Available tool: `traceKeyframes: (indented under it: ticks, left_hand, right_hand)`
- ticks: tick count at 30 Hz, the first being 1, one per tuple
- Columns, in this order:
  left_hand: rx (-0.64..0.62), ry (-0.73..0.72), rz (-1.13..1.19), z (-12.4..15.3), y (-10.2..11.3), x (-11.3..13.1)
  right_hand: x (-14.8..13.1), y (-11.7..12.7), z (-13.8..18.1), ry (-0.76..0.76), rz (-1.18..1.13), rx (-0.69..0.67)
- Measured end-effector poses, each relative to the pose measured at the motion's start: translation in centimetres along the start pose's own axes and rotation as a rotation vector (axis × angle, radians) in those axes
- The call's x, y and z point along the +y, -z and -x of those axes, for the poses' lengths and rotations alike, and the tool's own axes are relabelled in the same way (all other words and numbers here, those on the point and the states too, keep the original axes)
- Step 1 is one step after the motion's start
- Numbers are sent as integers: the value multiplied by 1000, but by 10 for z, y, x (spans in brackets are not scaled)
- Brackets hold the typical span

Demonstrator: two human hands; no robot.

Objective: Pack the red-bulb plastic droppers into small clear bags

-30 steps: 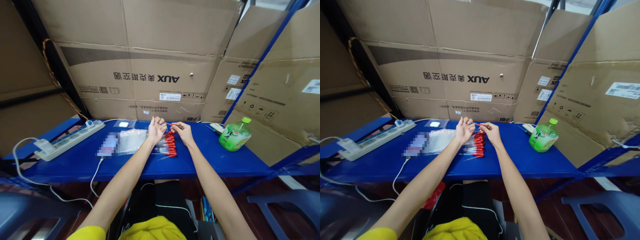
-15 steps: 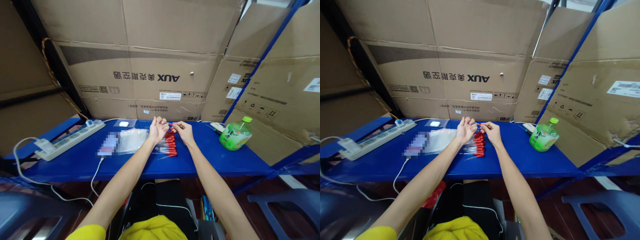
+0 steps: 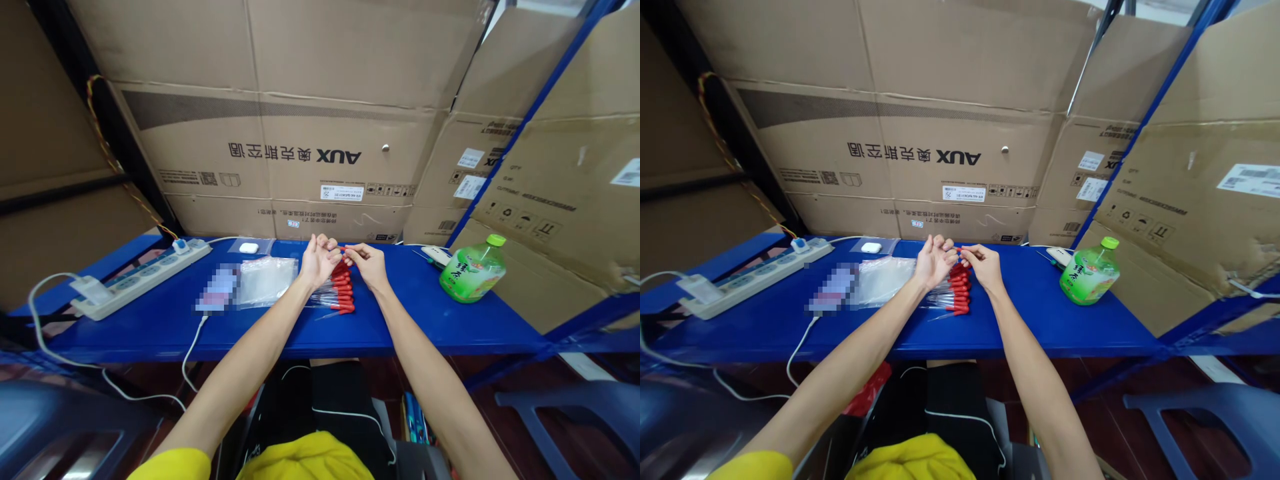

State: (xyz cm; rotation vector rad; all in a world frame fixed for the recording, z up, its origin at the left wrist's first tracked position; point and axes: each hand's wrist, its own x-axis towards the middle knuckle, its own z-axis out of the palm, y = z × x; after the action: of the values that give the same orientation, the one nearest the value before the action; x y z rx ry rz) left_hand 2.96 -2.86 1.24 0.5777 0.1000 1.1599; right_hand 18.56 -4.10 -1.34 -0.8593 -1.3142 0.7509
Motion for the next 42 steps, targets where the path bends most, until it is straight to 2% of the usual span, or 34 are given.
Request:
traceKeyframes:
  ticks: [9, 15, 18, 19, 21, 22, 24, 26, 29, 33, 35, 38, 40, 42]
  left_hand:
    - [-17, 11, -209, -3, 8, 5]
    - [-13, -11, -262, -4, 9, 5]
    - [0, -22, -378, -10, 17, 13]
    - [22, -47, -444, -13, 23, 17]
    - [155, -172, -613, -20, 35, 24]
    - [244, -243, -741, -23, 42, 26]
    - [322, -323, -1078, -26, 56, 29]
    - [280, -310, -1420, -27, 66, 30]
    - [123, -277, -1827, -23, 75, 30]
    - [5, -186, -2100, -20, 78, 29]
    - [-6, -132, -2164, -19, 79, 29]
    - [-12, -88, -2215, -19, 78, 28]
    - [-1, -79, -2233, -19, 76, 28]
    - [17, -73, -2244, -18, 74, 27]
  right_hand:
    - [-2, 2, 0, 4, 138, -32]
    - [-5, 2, 0, 0, 103, -34]
    - [-8, 5, -1, -5, 112, -5]
    - [-9, 7, -1, -4, 128, 5]
    - [-11, 11, -2, -1, 163, -1]
    - [-11, 13, -2, -3, 178, -22]
    - [-11, 17, -2, -17, 204, -94]
    - [-9, 20, -1, -36, 239, -182]
    - [-7, 21, 2, -67, 302, -311]
    - [-7, 20, 5, -108, 318, -396]
    - [-8, 21, 3, -103, 316, -370]
    - [-4, 28, -2, -66, 365, -208]
    - [1, 37, -6, -45, 495, -48]
    - [7, 48, -9, -69, 718, 84]
